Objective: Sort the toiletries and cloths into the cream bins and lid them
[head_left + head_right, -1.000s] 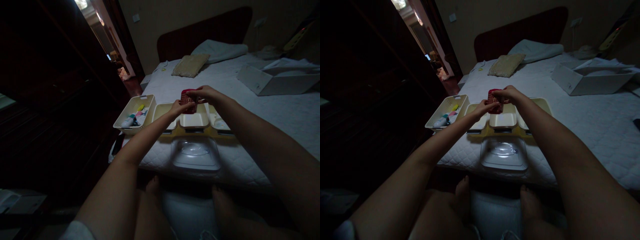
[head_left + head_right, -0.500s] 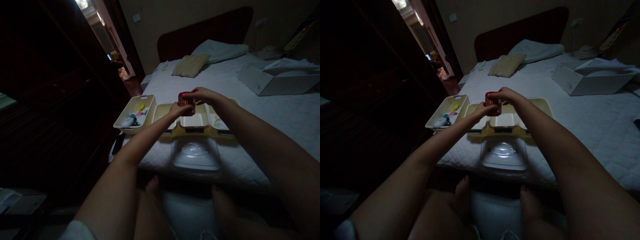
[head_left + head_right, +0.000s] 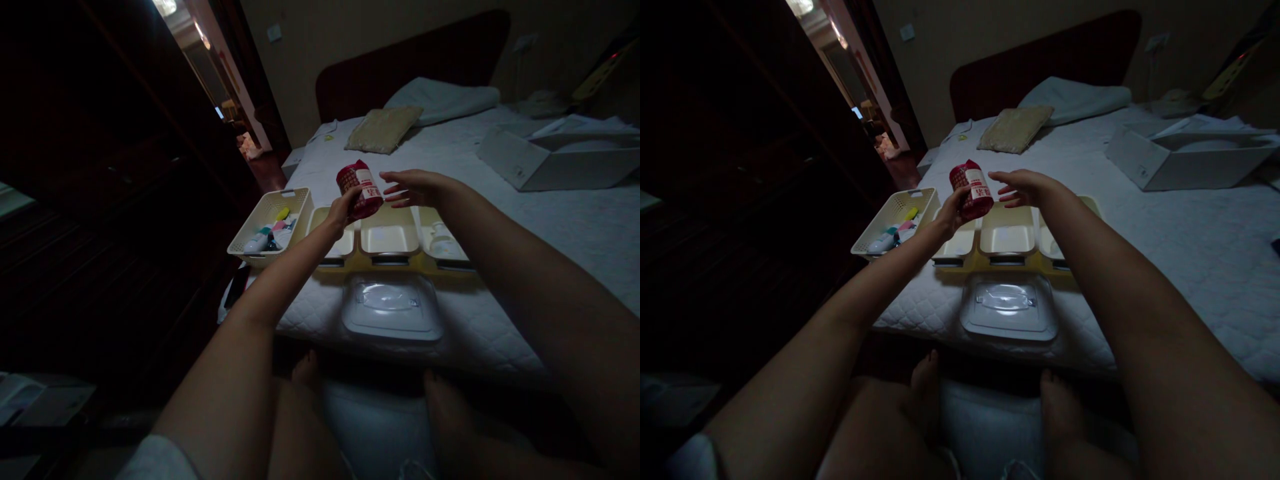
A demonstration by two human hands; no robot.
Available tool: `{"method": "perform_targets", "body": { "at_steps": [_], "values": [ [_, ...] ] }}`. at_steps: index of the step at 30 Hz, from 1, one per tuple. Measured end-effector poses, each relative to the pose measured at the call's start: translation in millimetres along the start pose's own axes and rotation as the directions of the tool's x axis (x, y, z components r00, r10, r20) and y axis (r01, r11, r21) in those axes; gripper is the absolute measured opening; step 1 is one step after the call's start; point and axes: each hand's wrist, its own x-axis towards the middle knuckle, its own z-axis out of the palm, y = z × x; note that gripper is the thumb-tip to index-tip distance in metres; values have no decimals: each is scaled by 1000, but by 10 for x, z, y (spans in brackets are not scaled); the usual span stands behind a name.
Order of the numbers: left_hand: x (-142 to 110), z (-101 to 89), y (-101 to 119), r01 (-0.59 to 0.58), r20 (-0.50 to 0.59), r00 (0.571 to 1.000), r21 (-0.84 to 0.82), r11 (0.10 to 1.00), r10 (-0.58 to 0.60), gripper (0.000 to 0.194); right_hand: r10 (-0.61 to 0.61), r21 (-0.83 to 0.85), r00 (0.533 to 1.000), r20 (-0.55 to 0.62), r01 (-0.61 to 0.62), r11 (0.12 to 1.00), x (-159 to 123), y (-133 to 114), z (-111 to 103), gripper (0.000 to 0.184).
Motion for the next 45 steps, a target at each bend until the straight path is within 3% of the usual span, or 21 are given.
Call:
{"method": "perform_targets", "body": {
  "at_steps": [3,8,20,45],
  "values": [
    [-42,12,41,-58,89,994,-64,996,64,35,-12,59,999,39,10,998,-26,-6,-18,38],
    [-139,58,61,-22,177,984,-72,997,34,32,-52,96,991,123,40,995,-72,-54,10,39],
    [-196,122,86,18,141,990,-46,999,-12,29,-58,98,978,200,39,994,-60,-55,38,26],
    [-186,123,77,56,144,989,-73,996,-45,36,-38,81,965,259,18,997,-22,6,34,33]
  ]
}}
